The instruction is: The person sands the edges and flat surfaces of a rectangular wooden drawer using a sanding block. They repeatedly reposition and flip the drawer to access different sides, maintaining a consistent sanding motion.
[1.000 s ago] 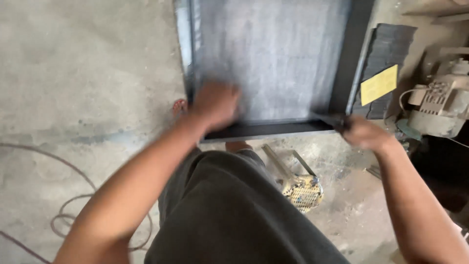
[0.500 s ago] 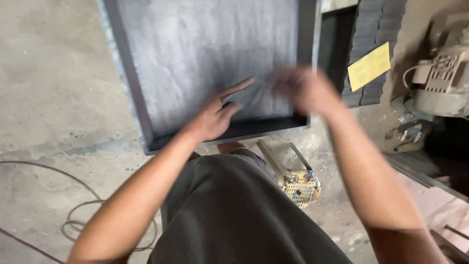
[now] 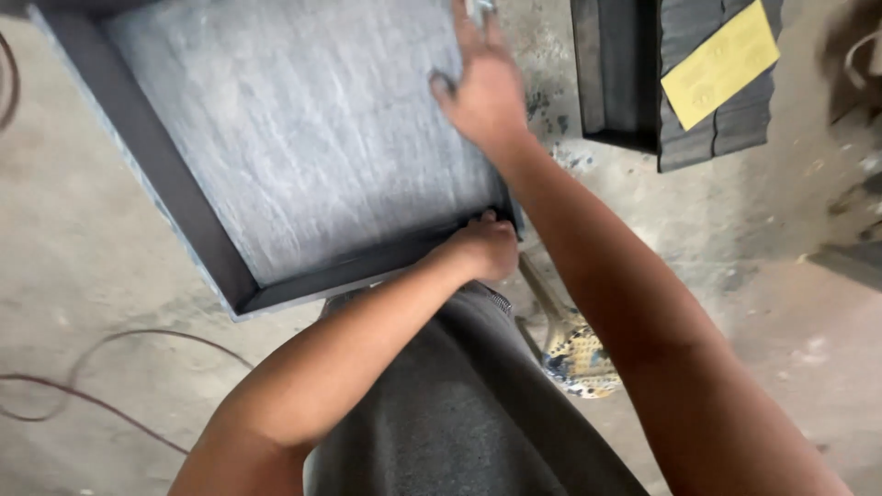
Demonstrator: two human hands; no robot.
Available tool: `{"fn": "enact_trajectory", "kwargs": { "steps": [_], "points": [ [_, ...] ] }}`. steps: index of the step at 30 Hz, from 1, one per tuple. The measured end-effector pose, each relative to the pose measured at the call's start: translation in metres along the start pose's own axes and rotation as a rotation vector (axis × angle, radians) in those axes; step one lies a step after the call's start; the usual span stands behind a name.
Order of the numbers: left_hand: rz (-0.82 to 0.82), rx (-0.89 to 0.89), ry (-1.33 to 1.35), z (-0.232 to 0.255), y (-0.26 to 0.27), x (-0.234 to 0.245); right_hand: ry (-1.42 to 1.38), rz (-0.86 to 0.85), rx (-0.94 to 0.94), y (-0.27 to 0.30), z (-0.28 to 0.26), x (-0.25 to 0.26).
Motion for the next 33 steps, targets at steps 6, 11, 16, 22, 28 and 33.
{"fn": "enact_trajectory", "kwargs": {
  "steps": [6,11,16,22,28,33],
  "points": [
    [-0.070,-0.016,-0.111,0.019,0.025,0.002,-0.078,0.017,-0.034,-0.002,-0.008,0.006],
    [-0.060,0.119,0.039,0.017,0.053,0.010,-0.112,0.016,-0.031,-0.002,-0.010,0.009],
    [-0.122,0.110,0.075,0.010,0.045,0.014,-0.119,0.025,-0.011,0.000,-0.013,0.012],
    [-0.135,0.022,0.064,-0.013,0.019,0.009,-0.079,0.004,-0.023,0.000,-0.015,0.013],
    [-0.108,0.021,0.029,-0.079,0.052,-0.013,-0.083,0.031,-0.010,0.002,-0.017,0.015],
    [0.439,-0.676,-0.733,-0.057,0.039,-0.053,-0.042,0.002,-0.049,0.000,-0.014,0.011]
  ]
}}
Point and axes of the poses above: each hand's wrist, its own y-axis away from the middle knuckle, its own x-axis out of the back of the hand, z = x × y, the point moved 10 cm from there along -y, towards the middle knuckle, and after that the axes turned 7 degrees about -z, right-handed, at the moved point
